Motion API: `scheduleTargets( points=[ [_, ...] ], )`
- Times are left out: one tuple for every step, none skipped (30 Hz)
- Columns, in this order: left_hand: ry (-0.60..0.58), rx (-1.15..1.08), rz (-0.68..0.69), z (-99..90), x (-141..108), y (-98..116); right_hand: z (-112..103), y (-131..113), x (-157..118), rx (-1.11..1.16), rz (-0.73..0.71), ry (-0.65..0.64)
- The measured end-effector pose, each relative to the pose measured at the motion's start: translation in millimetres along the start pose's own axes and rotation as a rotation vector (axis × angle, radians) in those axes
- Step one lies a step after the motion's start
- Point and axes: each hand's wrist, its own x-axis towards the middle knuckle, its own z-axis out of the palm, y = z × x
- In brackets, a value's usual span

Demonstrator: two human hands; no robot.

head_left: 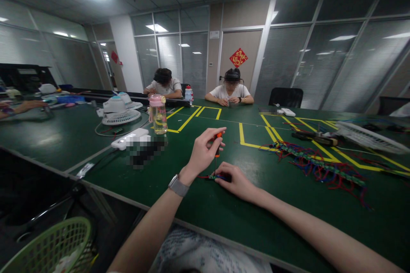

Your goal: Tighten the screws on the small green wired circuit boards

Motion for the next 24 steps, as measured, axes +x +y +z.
scheduleTargets(
  points=[
    [0.015,0.024,-0.001,-0.3,0.0,-0.5,0.0,-0.3,-0.1,0.001,-0.001,0.0],
    [0.034,0.061,0.006,-0.8,0.0,-0.7,0.0,-0.6,-0.1,0.0,-0.001,0.0],
    [0.052,0.1,0.015,-1.4,0.0,-0.6,-0.1,-0.8,0.0,-0.001,0.0,0.001],
    [0.061,0.129,0.021,-2.0,0.0,-0.1,-0.1,-1.0,0.2,-0.004,0.0,0.001],
    [0.059,0.142,0.023,-2.3,-0.1,0.5,-0.2,-1.1,0.4,-0.007,0.001,0.002],
    [0.046,0.137,0.021,-2.3,-0.3,1.3,-0.1,-1.1,0.6,-0.01,0.001,0.002],
    [0.024,0.118,0.017,-1.9,-0.6,2.1,0.0,-1.1,0.7,-0.012,0.0,0.001],
    [0.002,0.093,0.013,-1.2,-0.8,2.8,0.1,-1.1,0.6,-0.016,-0.001,-0.001],
    [-0.014,0.072,0.012,-0.4,-1.1,3.1,0.3,-1.2,0.4,-0.023,-0.002,-0.001],
    [-0.017,0.061,0.013,0.4,-1.3,3.1,0.5,-1.4,-0.1,-0.036,-0.003,0.004],
    [-0.008,0.065,0.015,1.1,-1.4,2.7,0.7,-1.7,-0.8,-0.056,-0.006,0.015],
    [0.009,0.084,0.016,1.5,-1.4,1.9,0.8,-2.1,-1.7,-0.084,-0.009,0.027],
    [0.032,0.113,0.014,1.6,-1.3,1.0,0.8,-2.7,-2.7,-0.116,-0.014,0.04],
    [0.055,0.147,0.012,1.4,-1.2,-0.1,0.6,-3.5,-3.8,-0.149,-0.02,0.051],
    [0.075,0.179,0.011,0.9,-0.9,-1.1,0.3,-4.2,-4.8,-0.178,-0.029,0.059],
    [0.094,0.208,0.011,0.4,-0.6,-2.0,0.0,-4.9,-5.7,-0.201,-0.041,0.063],
    [0.111,0.229,0.013,-0.1,-0.2,-2.6,-0.3,-5.5,-6.6,-0.216,-0.057,0.066],
    [0.125,0.242,0.016,-0.5,0.1,-3.0,-0.6,-5.7,-7.3,-0.227,-0.076,0.071],
    [0.136,0.248,0.018,-0.8,0.4,-3.1,-0.7,-5.6,-7.9,-0.234,-0.098,0.077],
    [0.143,0.249,0.019,-0.9,0.6,-3.0,-0.6,-5.1,-8.4,-0.24,-0.121,0.085],
    [0.147,0.249,0.017,-0.9,0.8,-2.8,-0.3,-4.2,-8.8,-0.246,-0.144,0.092],
    [0.151,0.249,0.015,-0.8,0.9,-2.6,0.0,-3.2,-9.1,-0.251,-0.166,0.099],
    [0.156,0.251,0.012,-0.6,0.9,-2.5,0.5,-2.0,-9.3,-0.256,-0.185,0.105],
    [0.161,0.257,0.01,-0.4,1.0,-2.7,1.0,-0.8,-9.4,-0.26,-0.201,0.109]
  ],
)
